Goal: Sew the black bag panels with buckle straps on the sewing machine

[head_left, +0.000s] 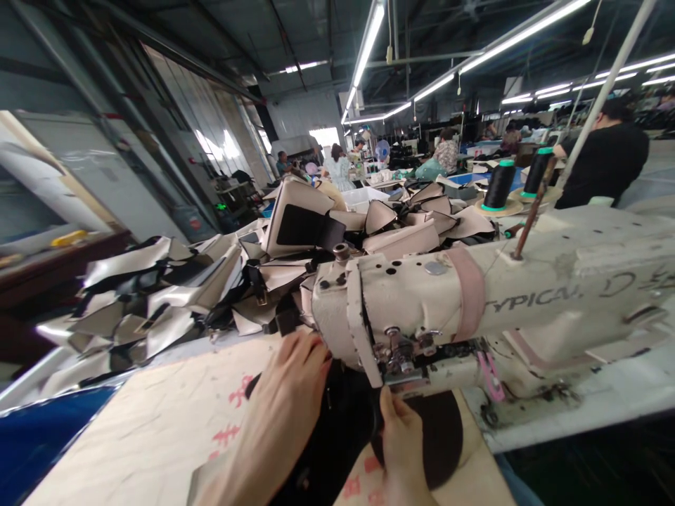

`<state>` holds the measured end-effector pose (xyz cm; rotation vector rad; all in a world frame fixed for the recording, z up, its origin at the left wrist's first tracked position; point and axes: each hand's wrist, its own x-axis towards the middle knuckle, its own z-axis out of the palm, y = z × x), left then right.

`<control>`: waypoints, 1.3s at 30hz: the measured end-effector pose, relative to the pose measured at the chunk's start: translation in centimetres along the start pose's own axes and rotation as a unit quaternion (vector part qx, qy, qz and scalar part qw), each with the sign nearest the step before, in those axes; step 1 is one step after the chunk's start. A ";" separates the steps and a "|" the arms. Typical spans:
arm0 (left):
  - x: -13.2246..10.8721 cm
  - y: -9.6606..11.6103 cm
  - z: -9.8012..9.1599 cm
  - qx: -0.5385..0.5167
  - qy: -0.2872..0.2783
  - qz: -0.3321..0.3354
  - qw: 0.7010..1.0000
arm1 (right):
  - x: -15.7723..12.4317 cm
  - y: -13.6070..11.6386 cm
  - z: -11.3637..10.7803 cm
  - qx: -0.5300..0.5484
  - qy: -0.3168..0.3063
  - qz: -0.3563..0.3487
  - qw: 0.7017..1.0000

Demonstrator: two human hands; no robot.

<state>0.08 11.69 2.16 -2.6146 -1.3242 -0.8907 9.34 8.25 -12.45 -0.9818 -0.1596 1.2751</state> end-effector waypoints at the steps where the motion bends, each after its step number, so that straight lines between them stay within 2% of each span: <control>1: -2.2 0.9 -0.1 0.000 -0.003 0.002 1.000 | 0.0 0.0 -0.1 -0.011 -0.003 -0.007 1.000; 2: -4.4 1.7 0.2 -0.003 -0.008 0.006 1.000 | 0.0 0.1 -0.1 -0.023 0.000 -0.016 1.000; 3: -6.4 2.3 1.2 -0.005 -0.026 0.010 1.000 | 0.0 0.2 -0.2 -0.033 0.004 -0.026 0.999; 4: -7.8 2.6 2.5 0.002 -0.021 -0.007 1.000 | 0.0 0.2 -0.3 -0.038 0.006 -0.034 0.999; 6: -9.1 2.6 6.0 0.026 -0.022 -0.105 0.994 | 0.1 0.3 -0.4 -0.040 0.004 -0.042 0.998; 7: -8.9 2.4 7.8 0.009 -0.039 -0.166 0.985 | 0.1 0.3 -0.5 -0.040 0.003 -0.042 0.998; 9: -7.5 2.0 10.6 -0.045 -0.102 -0.311 0.944 | 0.1 0.2 -0.6 -0.048 0.000 -0.042 0.998; 11: -5.6 1.9 12.0 -0.074 -0.141 -0.409 0.899 | 0.2 0.1 -0.6 -0.057 -0.001 -0.044 0.997; 12: -4.9 1.9 12.2 -0.072 -0.141 -0.436 0.886 | 0.2 0.1 -0.6 -0.060 -0.003 -0.045 0.997; 15: -4.0 2.2 12.0 -0.058 -0.136 -0.433 0.889 | 0.2 0.2 -0.6 -0.054 -0.009 -0.039 0.998; 19: -4.5 1.7 11.8 -0.088 -0.166 -0.403 0.896 | 0.4 0.6 -0.8 -0.042 -0.001 -0.027 0.999; 24: -4.9 1.0 12.3 -0.165 -0.111 -0.417 0.887 | 0.7 1.1 -1.0 -0.015 0.003 -0.008 1.000; 29: -4.9 1.1 12.3 -0.116 -0.123 -0.414 0.894 | 0.6 1.2 -1.1 0.007 -0.002 -0.004 1.000; 36: -4.9 0.6 12.5 -0.076 -0.145 -0.392 0.905 | 0.3 -0.2 -1.2 -0.094 0.029 -0.070 0.993; 39: -4.6 0.5 12.5 -0.077 -0.145 -0.393 0.905 | 0.3 -0.7 -1.5 -0.146 0.002 -0.094 0.985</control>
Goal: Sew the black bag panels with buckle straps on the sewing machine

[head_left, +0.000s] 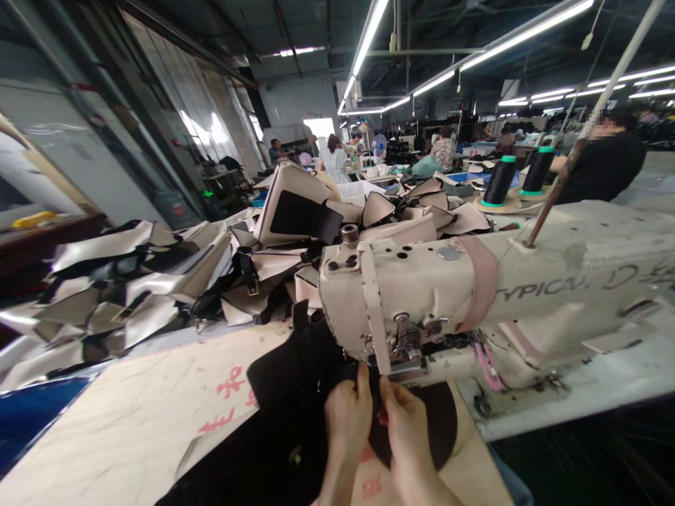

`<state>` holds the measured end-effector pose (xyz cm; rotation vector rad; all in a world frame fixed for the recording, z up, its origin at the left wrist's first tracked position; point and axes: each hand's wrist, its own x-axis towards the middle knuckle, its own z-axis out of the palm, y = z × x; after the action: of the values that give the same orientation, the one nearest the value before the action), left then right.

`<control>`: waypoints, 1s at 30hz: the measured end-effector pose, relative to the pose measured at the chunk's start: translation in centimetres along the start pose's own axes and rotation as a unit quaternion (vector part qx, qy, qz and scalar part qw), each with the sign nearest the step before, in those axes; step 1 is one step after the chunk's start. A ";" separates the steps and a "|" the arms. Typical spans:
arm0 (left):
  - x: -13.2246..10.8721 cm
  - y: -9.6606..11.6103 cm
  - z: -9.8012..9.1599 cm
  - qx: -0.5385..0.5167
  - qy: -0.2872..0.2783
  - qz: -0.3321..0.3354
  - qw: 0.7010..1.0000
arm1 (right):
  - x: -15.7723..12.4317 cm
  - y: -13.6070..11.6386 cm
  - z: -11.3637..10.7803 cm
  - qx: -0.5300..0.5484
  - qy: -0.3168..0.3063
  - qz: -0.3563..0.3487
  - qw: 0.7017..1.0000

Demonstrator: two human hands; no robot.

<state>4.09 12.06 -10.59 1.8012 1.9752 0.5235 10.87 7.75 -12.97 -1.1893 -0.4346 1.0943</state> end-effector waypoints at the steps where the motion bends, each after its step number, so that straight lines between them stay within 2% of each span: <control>1: 0.0 0.0 0.0 0.000 0.000 -0.001 1.000 | 0.1 0.0 -0.2 -0.020 -0.012 -0.007 1.000; 6: 0.1 0.2 -0.1 0.000 0.000 -0.007 1.000 | 0.8 0.3 -0.5 -0.088 -0.045 -0.021 0.995; 9: 0.2 0.3 -0.2 -0.001 -0.003 -0.007 1.000 | 1.3 -0.6 -1.1 -0.132 -0.093 -0.030 0.986; 11: 0.3 0.4 -0.3 -0.002 -0.007 -0.005 1.000 | 1.6 -2.5 -2.7 -0.166 -0.132 -0.044 0.976; 13: 0.3 0.5 -0.4 -0.005 -0.010 -0.002 1.000 | 2.0 -5.3 -6.1 -0.243 -0.115 -0.119 0.956; 14: 0.3 0.5 -0.4 -0.006 -0.009 -0.001 1.000 | 2.2 -7.0 -8.5 -0.317 -0.068 -0.206 0.923; 15: 0.3 0.5 -0.5 -0.006 -0.009 -0.001 1.000 | 2.6 -8.7 -11.3 -0.388 0.012 -0.310 0.868; 17: 0.4 0.5 -0.4 -0.008 -0.010 -0.002 1.000 | 3.4 -11.9 -17.2 -0.449 0.152 -0.488 0.733; 19: 0.4 0.4 -0.4 -0.010 -0.012 -0.003 1.000 | 4.4 -14.1 -22.7 -0.519 0.251 -0.535 0.618; 20: 0.4 0.4 -0.4 -0.011 -0.013 -0.003 1.000 | 4.8 -14.6 -24.9 -0.554 0.246 -0.542 0.582; 21: 0.4 0.3 -0.3 -0.012 -0.014 -0.003 1.000 | 5.1 -14.8 -26.7 -0.583 0.230 -0.546 0.556; 23: 0.4 0.4 -0.3 -0.012 -0.017 -0.001 1.000 | 5.5 -14.1 -28.8 -0.613 0.201 -0.549 0.532; 28: 0.2 0.5 -0.5 -0.007 -0.020 0.001 1.000 | 5.7 -9.3 -30.3 -0.622 0.190 -0.559 0.514; 30: 0.1 0.5 -0.5 -0.004 -0.019 -0.001 1.000 | 5.8 -8.3 -30.6 -0.625 0.182 -0.560 0.513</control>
<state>4.27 12.21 -9.89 1.7900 1.9480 0.4929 40.78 -2.99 -18.34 -1.7594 -1.5125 -0.8996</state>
